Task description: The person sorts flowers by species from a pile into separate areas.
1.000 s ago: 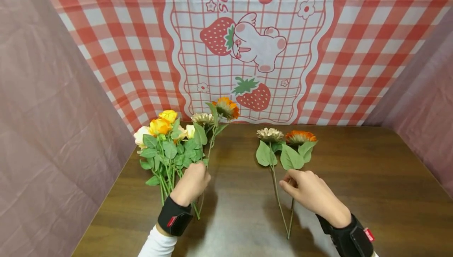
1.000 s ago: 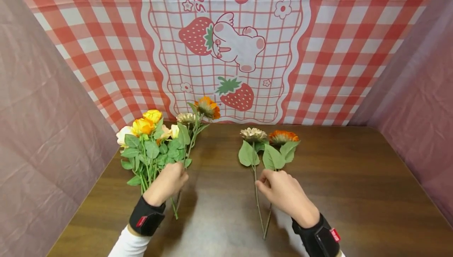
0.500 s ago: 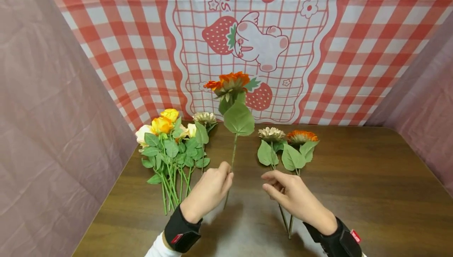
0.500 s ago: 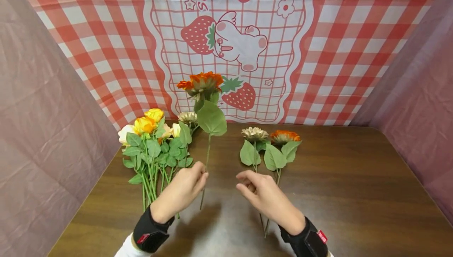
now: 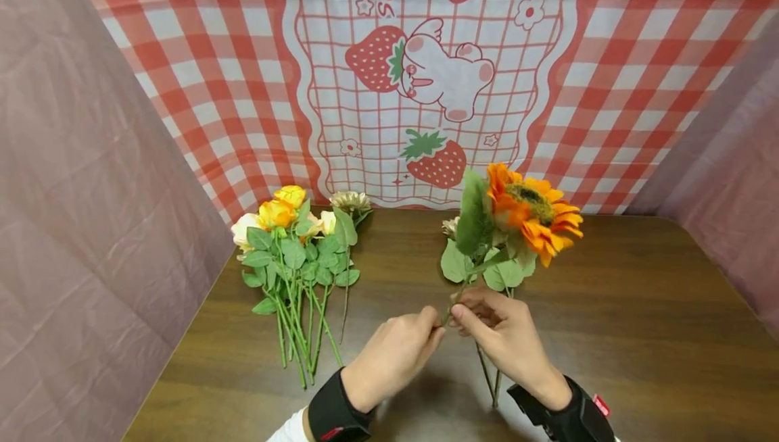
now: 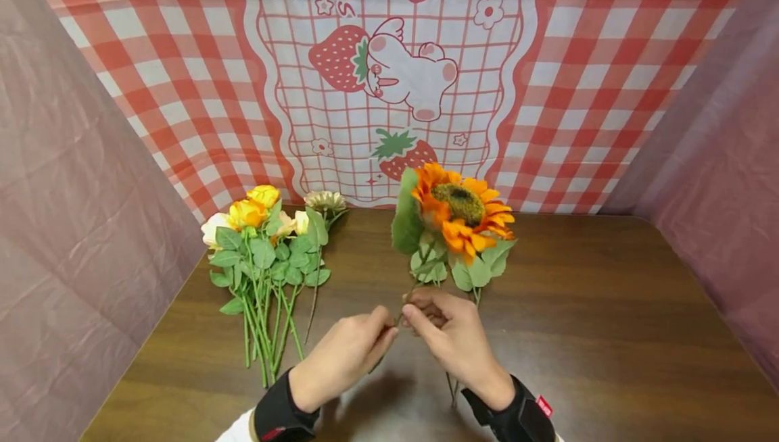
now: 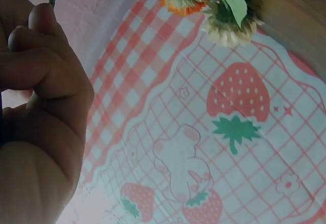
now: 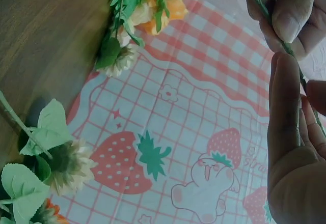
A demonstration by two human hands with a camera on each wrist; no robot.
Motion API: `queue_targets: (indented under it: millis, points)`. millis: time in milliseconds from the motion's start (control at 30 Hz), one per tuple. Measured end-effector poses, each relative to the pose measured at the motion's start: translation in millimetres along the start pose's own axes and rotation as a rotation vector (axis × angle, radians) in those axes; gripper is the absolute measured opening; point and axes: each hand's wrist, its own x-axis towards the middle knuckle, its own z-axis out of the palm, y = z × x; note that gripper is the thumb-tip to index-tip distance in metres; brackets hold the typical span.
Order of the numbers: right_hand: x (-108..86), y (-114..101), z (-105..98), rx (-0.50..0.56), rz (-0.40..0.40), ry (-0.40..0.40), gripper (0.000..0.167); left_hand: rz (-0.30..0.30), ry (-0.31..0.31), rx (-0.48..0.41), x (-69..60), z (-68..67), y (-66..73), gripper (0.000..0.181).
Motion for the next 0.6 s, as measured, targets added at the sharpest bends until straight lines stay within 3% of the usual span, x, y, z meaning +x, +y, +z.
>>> queue_targets:
  millis: [267,367,467,600]
  points:
    - [1.8,-3.1,-9.6,-0.001,0.023,-0.004,0.019,0.037,0.018,0.002,-1.2,7.5,4.2,0.012]
    - [5.1,-4.5,-20.5,-0.085,0.076,0.024,0.021,0.023,0.025,0.019,0.0,5.6,4.0,0.01]
    - [9.8,-4.3,-35.9,-0.248,0.219,0.032,0.024,0.0,0.036,0.027,0.9,0.8,2.6,0.013]
    - [14.5,5.9,-57.0,-0.38,0.457,-0.038,0.022,-0.053,0.042,0.021,0.0,-4.6,1.2,0.013]
